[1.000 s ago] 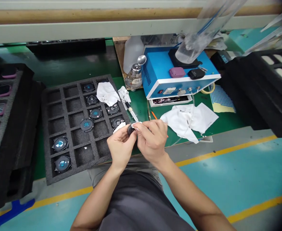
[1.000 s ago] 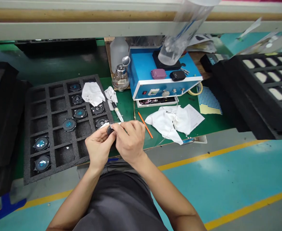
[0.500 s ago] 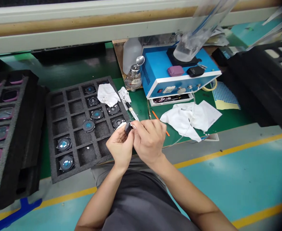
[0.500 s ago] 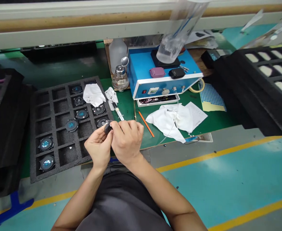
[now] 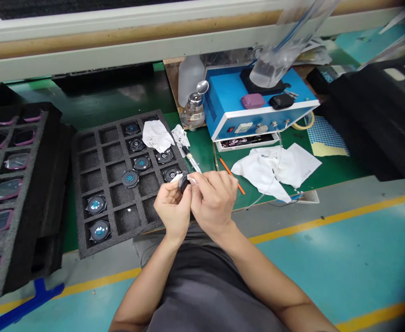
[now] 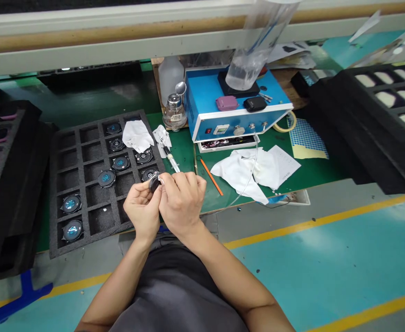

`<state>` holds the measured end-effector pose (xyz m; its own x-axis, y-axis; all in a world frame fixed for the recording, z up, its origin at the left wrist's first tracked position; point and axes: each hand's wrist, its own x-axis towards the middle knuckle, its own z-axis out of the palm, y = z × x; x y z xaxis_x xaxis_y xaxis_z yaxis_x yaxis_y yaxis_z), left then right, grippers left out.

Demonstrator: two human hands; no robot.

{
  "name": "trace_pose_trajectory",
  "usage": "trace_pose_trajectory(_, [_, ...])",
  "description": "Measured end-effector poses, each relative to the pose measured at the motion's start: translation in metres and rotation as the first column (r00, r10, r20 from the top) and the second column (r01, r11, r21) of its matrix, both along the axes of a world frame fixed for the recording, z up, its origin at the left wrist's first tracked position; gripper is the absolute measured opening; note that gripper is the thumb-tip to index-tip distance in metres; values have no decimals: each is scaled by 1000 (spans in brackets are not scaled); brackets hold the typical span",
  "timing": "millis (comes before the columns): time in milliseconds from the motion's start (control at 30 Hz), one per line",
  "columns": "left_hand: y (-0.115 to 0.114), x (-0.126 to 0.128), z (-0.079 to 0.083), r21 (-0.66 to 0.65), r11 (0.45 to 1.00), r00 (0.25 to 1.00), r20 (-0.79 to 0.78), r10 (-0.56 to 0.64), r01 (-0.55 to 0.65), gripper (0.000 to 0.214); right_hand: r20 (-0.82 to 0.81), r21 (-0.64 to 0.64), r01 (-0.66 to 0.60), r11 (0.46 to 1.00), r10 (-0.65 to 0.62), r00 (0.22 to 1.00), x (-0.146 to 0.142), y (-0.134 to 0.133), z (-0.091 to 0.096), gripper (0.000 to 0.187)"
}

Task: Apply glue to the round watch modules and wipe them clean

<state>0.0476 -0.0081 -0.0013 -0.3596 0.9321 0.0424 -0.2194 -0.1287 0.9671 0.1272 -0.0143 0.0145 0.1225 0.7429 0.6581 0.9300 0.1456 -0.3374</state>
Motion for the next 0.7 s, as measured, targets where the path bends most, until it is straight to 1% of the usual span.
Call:
trace_pose_trajectory(200, [-2,0,-1,42,998,999,-27,40,-38,20,-31,-21,-4,1000,3,1000,-3,0,1,17])
trace_pose_trajectory(300, [-2,0,-4,58,997,999,-11,49,-48,23,-57,-91,-44,995,39,998,1,-2,1,17])
trace_pose_trajectory(333, [-2,0,-6,64,997,999,8,53,-53,25,-91,-131,-68,989,56,994,5,-2,0,17])
trace_pose_trajectory(367, [-1,-1,-7,65,996,998,34,55,-58,27,-164,-166,-97,981,69,984,10,-3,-1,17])
trace_pose_trajectory(400, [1,-3,-8,60,997,996,66,53,-57,29,-286,-193,-135,972,75,955,16,-2,-2,17])
trace_pose_trajectory(433, [2,-4,-8,49,997,993,106,47,-53,31,-452,-202,-183,962,74,889,23,-1,-3,16])
trace_pose_trajectory(467, [4,-6,-7,36,999,987,154,34,-40,33,-634,-191,-241,952,68,770,30,0,-4,16])
trace_pose_trajectory(500, [6,-8,-6,22,1000,978,210,13,-18,36,-794,-160,-299,941,58,606,36,2,-4,17])
trace_pose_trajectory(533, [7,-10,-4,10,1000,963,268,-14,12,39,-905,-117,-350,929,45,424,42,4,-5,20])
trace_pose_trajectory(567, [9,-12,-1,-2,999,945,324,-50,54,41,-965,-75,-392,917,32,259,47,6,-5,24])
trace_pose_trajectory(600, [10,-14,1,-15,995,925,370,-87,100,42,-991,-40,-420,907,18,135,50,8,-4,28])
trace_pose_trajectory(633, [11,-16,4,-32,988,906,405,-125,151,42,-999,-15,-436,900,8,50,52,9,-4,31])
trace_pose_trajectory(667, [11,-18,6,-51,978,889,429,-163,203,41,-1000,0,-444,896,-2,-3,52,10,-4,33])
trace_pose_trajectory(700, [11,-20,8,-70,965,874,445,-196,252,40,-999,6,-446,895,-9,-33,52,11,-4,34])
